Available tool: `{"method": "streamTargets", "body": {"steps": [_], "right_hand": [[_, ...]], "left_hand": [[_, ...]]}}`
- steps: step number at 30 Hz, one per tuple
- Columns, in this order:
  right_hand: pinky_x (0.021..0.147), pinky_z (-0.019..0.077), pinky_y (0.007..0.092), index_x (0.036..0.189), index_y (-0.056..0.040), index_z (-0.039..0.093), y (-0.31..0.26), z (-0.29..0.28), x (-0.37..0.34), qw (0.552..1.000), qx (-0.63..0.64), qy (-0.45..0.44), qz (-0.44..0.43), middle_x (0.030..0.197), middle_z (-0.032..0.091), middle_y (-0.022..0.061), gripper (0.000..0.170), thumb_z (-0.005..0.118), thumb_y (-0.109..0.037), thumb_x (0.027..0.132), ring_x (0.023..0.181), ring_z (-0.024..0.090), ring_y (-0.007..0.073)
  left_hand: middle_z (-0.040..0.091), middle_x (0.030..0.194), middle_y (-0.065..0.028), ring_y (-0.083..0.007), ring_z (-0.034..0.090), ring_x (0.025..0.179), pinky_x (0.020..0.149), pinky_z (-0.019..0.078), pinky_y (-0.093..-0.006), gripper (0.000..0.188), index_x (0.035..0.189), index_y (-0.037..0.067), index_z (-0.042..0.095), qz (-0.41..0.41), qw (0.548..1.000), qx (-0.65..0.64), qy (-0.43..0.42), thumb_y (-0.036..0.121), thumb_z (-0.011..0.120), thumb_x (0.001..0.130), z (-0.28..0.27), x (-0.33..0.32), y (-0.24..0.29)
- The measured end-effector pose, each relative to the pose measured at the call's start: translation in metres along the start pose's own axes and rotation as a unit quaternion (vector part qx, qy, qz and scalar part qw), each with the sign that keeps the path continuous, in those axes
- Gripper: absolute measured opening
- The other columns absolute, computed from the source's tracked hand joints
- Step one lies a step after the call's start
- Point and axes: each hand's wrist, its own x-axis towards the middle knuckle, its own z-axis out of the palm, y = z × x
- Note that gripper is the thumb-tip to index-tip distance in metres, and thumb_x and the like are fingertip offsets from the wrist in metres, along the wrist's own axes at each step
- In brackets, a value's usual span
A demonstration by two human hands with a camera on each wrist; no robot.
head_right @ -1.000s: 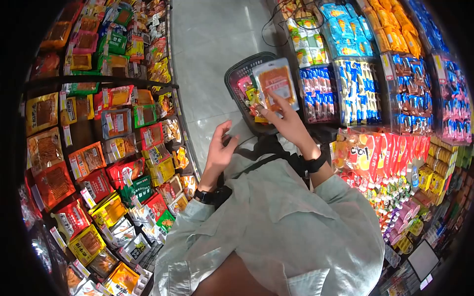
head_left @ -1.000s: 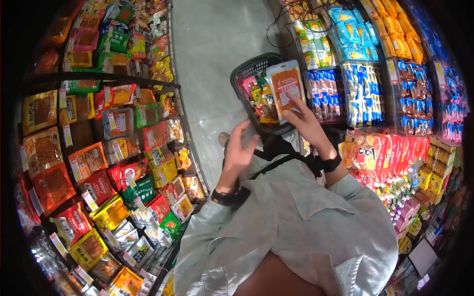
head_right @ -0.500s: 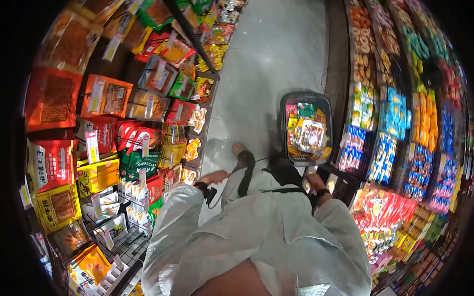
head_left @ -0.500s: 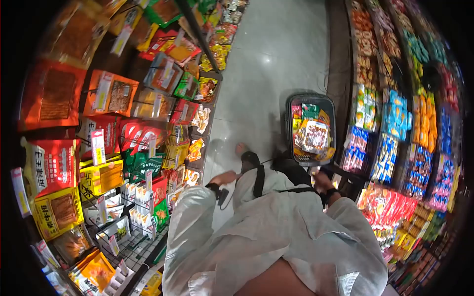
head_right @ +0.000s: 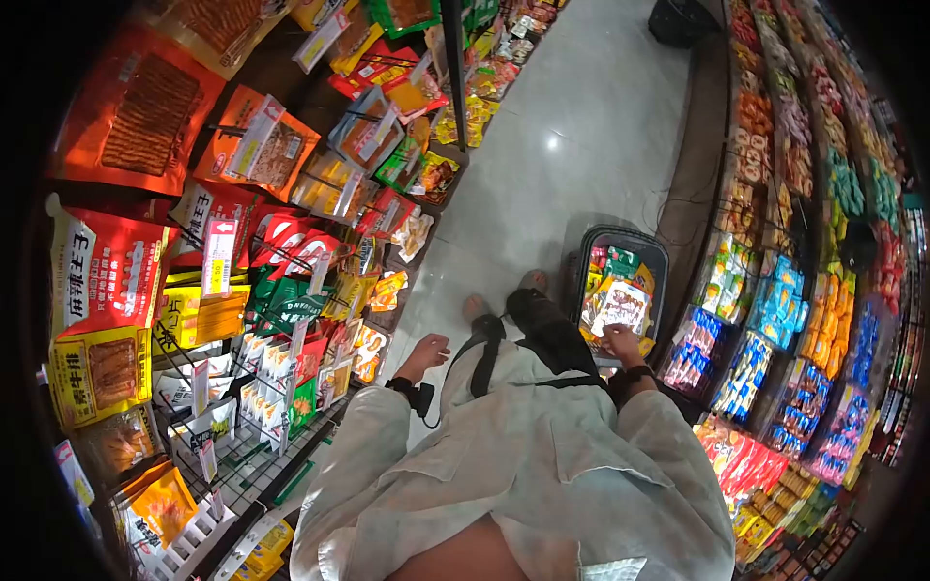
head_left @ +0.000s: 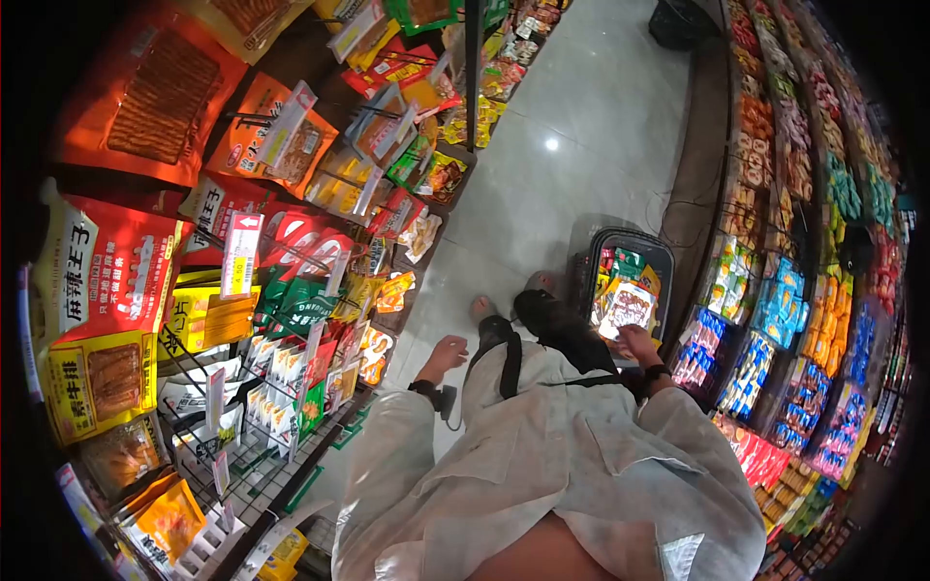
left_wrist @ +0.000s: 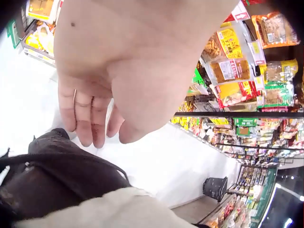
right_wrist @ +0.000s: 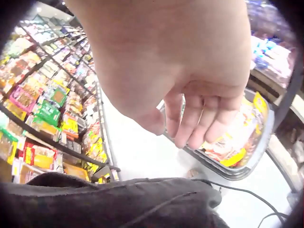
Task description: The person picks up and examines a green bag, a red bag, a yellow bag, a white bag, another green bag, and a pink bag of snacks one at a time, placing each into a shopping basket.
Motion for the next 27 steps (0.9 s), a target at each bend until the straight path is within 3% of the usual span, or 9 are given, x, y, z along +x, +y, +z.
{"method": "streamTargets", "body": {"steps": [8,16,18,20,21,22,24,25,27], "right_hand": [[0.071,0.0523,0.0274,0.105,0.0029,0.066,-0.113,0.037,0.037,0.985,-0.052,-0.104,-0.131,0.087,0.067,0.0055,0.024,0.062,-0.018,0.094,0.075,0.064,0.0135],[0.060,0.0503,0.0299,0.095,-0.0064,0.062,-0.099,-0.049,0.141,0.972,0.169,-0.095,0.135,0.082,0.064,0.0034,0.017,0.057,-0.023,0.096,0.073,0.065,0.0140],[0.072,0.0518,0.0290,0.105,-0.0159,0.066,-0.050,-0.078,0.213,0.992,-0.055,-0.099,0.052,0.096,0.066,0.0001,0.021,0.060,-0.032,0.093,0.082,0.062,0.0134],[0.071,0.0520,0.0299,0.108,-0.0159,0.065,-0.098,-0.074,0.203,0.971,0.184,0.000,0.153,0.096,0.066,0.0018,0.023,0.061,-0.031,0.092,0.082,0.062,0.0149],[0.069,0.0521,0.0312,0.109,-0.0149,0.065,-0.135,-0.081,0.199,0.980,0.122,-0.010,0.158,0.094,0.065,0.0024,0.024,0.062,-0.030,0.091,0.080,0.062,0.0150],[0.068,0.0520,0.0320,0.109,-0.0137,0.064,-0.150,-0.089,0.212,0.978,0.147,-0.079,0.129,0.090,0.064,0.0017,0.022,0.061,-0.028,0.092,0.078,0.062,0.0143],[0.066,0.0511,0.0303,0.108,-0.0130,0.064,-0.144,-0.109,0.279,0.930,0.238,-0.262,0.096,0.087,0.064,0.0007,0.020,0.059,-0.025,0.093,0.073,0.061,0.0130],[0.063,0.0504,0.0283,0.110,-0.0129,0.063,-0.220,-0.089,0.225,0.985,0.109,-0.113,0.067,0.085,0.064,0.0004,0.020,0.057,-0.023,0.094,0.070,0.061,0.0118],[0.060,0.0498,0.0255,0.109,-0.0127,0.064,-0.265,-0.084,0.225,0.993,0.086,-0.069,0.046,0.087,0.065,0.0004,0.019,0.058,-0.023,0.094,0.071,0.061,0.0108]], "left_hand": [[0.070,0.100,-0.0112,-0.0225,0.069,0.081,0.070,0.0556,-0.0338,0.030,0.118,0.009,0.059,-0.038,0.992,-0.093,0.077,0.028,0.062,0.095,0.000,0.029,0.021],[0.067,0.099,-0.0087,-0.0207,0.066,0.082,0.073,0.0552,-0.0344,0.028,0.118,0.010,0.056,-0.063,0.961,-0.179,0.203,0.024,0.060,0.094,-0.031,0.066,0.076],[0.066,0.095,-0.0077,-0.0187,0.066,0.078,0.068,0.0546,-0.0313,0.028,0.118,0.010,0.056,0.007,0.968,-0.105,0.227,0.019,0.060,0.092,-0.025,0.066,0.132],[0.064,0.089,-0.0058,-0.0150,0.064,0.075,0.059,0.0523,-0.0272,0.030,0.119,0.009,0.054,0.211,0.960,-0.146,0.116,0.010,0.060,0.089,-0.060,0.116,0.123],[0.062,0.087,-0.0049,-0.0143,0.063,0.076,0.062,0.0519,-0.0279,0.033,0.120,0.007,0.053,0.288,0.926,-0.028,0.242,0.007,0.059,0.088,-0.045,0.118,0.165],[0.060,0.085,-0.0030,-0.0141,0.063,0.079,0.064,0.0506,-0.0280,0.030,0.120,0.006,0.052,0.227,0.914,-0.062,0.331,0.008,0.058,0.091,-0.040,0.116,0.201],[0.061,0.090,-0.0053,-0.0146,0.062,0.084,0.068,0.0504,-0.0288,0.034,0.126,0.006,0.047,0.270,0.888,-0.110,0.357,0.012,0.057,0.095,-0.019,0.079,0.292],[0.062,0.091,-0.0063,-0.0145,0.062,0.085,0.068,0.0505,-0.0291,0.034,0.128,0.007,0.046,0.272,0.875,-0.165,0.364,0.014,0.057,0.096,-0.019,0.073,0.322],[0.063,0.091,-0.0070,-0.0147,0.061,0.080,0.067,0.0501,-0.0292,0.042,0.135,0.007,0.041,0.318,0.832,-0.243,0.383,0.016,0.056,0.097,-0.010,0.045,0.390]]}}
